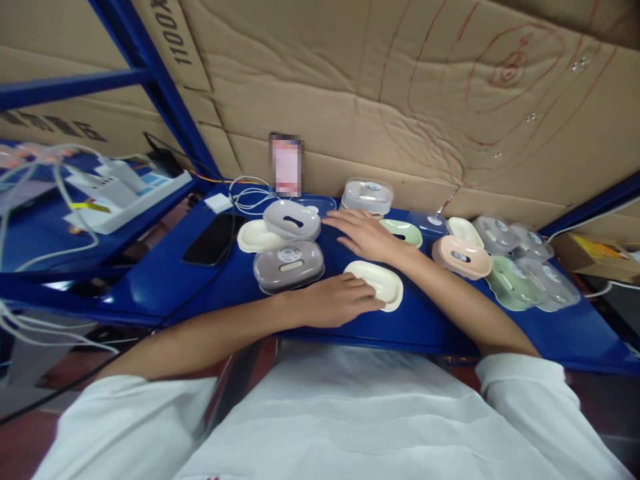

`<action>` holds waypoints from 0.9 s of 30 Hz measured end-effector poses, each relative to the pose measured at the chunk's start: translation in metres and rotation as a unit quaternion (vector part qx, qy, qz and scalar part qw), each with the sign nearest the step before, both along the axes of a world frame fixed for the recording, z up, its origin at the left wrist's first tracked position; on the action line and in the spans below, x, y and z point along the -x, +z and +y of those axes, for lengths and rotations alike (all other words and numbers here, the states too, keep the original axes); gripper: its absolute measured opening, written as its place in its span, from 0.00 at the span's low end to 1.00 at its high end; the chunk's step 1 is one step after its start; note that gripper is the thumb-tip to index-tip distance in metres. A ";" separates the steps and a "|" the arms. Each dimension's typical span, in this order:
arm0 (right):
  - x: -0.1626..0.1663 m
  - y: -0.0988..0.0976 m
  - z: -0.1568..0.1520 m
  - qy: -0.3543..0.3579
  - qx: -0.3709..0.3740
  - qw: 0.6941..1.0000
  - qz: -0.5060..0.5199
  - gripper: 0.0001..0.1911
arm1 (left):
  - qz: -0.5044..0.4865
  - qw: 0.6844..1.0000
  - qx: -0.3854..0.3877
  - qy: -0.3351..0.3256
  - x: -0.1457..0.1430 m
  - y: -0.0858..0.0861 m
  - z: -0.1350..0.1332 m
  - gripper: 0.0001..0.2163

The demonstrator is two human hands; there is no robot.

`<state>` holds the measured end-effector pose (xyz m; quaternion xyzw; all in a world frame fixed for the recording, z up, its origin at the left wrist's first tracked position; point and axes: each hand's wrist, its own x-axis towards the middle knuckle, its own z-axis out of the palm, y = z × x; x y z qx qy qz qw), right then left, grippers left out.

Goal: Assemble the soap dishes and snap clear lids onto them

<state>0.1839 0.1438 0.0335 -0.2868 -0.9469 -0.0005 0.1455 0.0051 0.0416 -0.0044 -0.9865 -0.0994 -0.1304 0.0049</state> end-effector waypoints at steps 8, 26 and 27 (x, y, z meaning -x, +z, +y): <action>0.054 -0.003 0.045 0.034 0.029 0.999 0.005 0.16 | -0.005 0.996 -0.080 0.046 0.004 0.000 0.004 0.14; -0.104 -0.021 -0.119 -0.036 0.042 0.996 0.076 0.20 | -0.080 0.974 -0.096 0.187 0.004 0.004 0.012 0.16; -0.104 -0.022 -0.118 -0.049 0.035 0.996 0.060 0.23 | -0.068 0.978 -0.089 0.178 0.004 0.003 0.013 0.15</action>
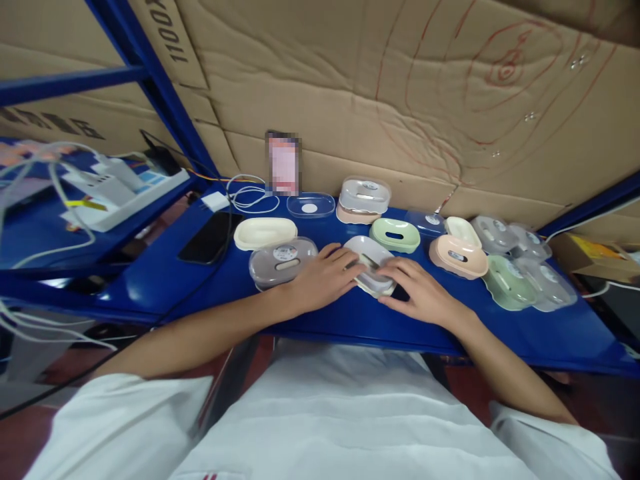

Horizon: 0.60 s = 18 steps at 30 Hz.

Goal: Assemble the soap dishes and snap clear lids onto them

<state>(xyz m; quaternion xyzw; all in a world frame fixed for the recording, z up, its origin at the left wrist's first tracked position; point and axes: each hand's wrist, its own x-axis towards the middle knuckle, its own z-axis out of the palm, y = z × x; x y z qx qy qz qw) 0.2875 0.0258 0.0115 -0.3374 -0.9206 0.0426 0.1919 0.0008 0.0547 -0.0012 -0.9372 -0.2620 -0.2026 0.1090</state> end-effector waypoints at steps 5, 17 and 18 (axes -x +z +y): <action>-0.004 -0.002 0.003 -0.009 -0.021 0.998 -0.054 0.25 | 0.016 0.999 -0.003 -0.032 -0.002 -0.002 -0.001 0.14; 0.036 0.052 0.032 0.029 0.013 0.996 -0.078 0.21 | 0.046 0.994 -0.034 -0.089 -0.004 -0.003 -0.007 0.09; 0.049 0.060 0.047 0.005 -0.011 0.996 -0.086 0.21 | 0.047 0.994 -0.035 -0.095 -0.004 -0.002 -0.008 0.09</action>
